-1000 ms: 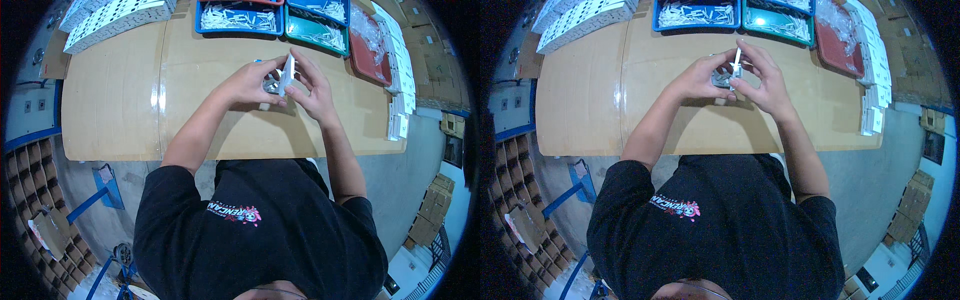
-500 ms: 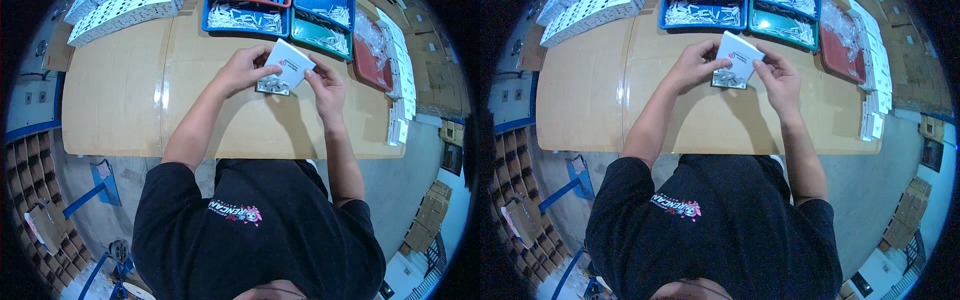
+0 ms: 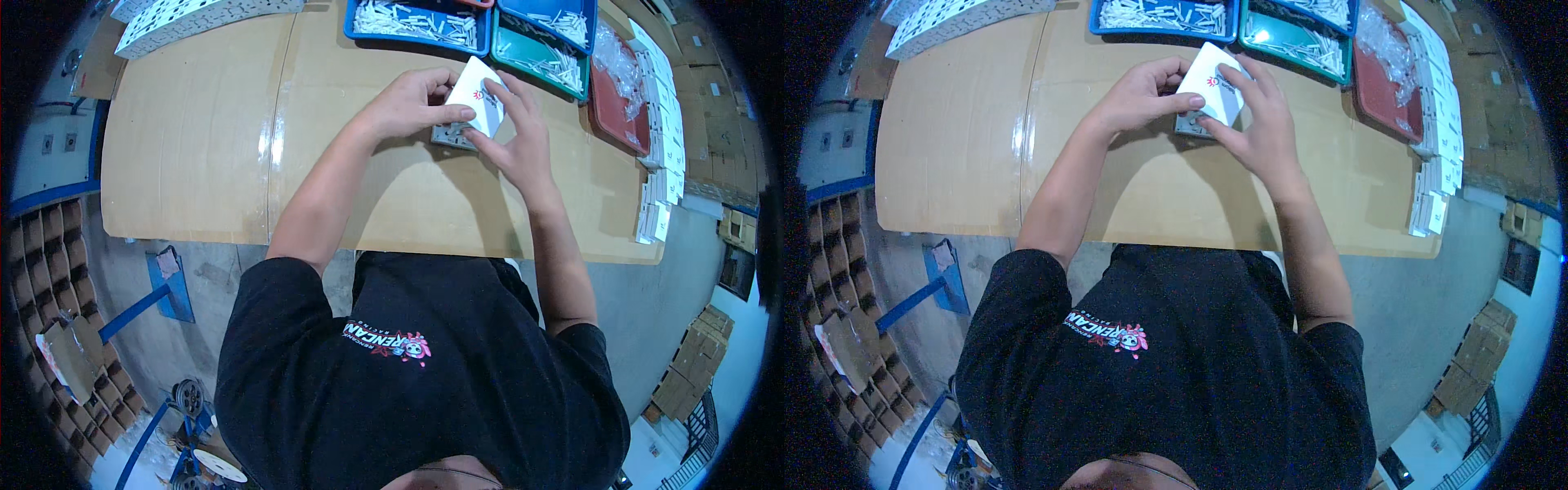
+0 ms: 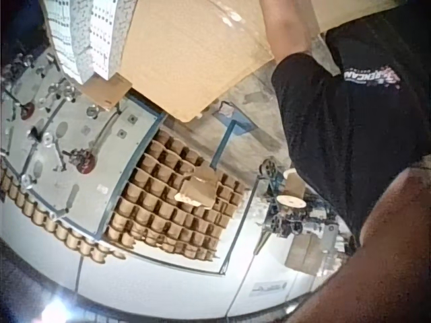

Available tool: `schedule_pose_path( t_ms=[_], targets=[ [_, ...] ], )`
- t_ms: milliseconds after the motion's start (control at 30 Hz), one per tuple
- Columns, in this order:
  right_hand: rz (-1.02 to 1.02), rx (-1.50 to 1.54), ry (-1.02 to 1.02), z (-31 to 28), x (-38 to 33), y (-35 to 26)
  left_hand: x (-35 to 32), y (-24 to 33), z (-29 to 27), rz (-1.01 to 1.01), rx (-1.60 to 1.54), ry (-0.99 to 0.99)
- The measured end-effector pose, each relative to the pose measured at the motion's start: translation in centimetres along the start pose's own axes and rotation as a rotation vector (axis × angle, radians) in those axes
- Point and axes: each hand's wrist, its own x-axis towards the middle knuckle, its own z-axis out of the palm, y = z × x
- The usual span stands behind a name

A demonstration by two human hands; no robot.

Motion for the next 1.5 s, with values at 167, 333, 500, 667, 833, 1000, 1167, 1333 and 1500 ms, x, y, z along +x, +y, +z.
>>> schedule_pose_path(
  t_ms=[167,333,500,667,833,1000,1167,1333,1500],
  targets=[
    [0.027,0.020,-0.235,-0.1,-0.9,2.2,-0.5,-0.8,-3.8,0.014,0.842,0.017],
    [0.046,-0.042,-0.396,0.6,-1.1,2.2,-0.2,-1.5,-2.9,0.042,1.090,-0.046],
    [0.022,-0.082,-0.399,0.8,-0.8,2.3,-0.1,-1.7,-2.5,0.074,1.115,-0.043],
    [0.030,-0.080,-0.417,0.7,-0.5,2.2,-0.3,-1.8,-1.9,0.067,1.147,-0.007],
    [0.028,-0.083,-0.412,1.0,-0.6,2.3,-0.2,-1.9,-1.9,0.060,1.162,-0.007],
    [0.032,-0.070,-0.401,1.2,-0.8,2.6,0.0,-2.0,-1.9,0.059,1.163,-0.012],
    [0.022,-0.074,-0.387,1.6,-0.8,2.8,0.0,-1.9,-1.8,0.051,1.165,-0.013],
    [0.081,-0.076,-0.413,1.6,-0.7,2.2,0.0,-2.1,-2.2,0.059,1.161,-0.022],
    [0.054,-0.101,-0.381,1.4,-1.1,2.7,0.4,-2.3,-2.5,0.051,0.992,0.051]
  ],
)
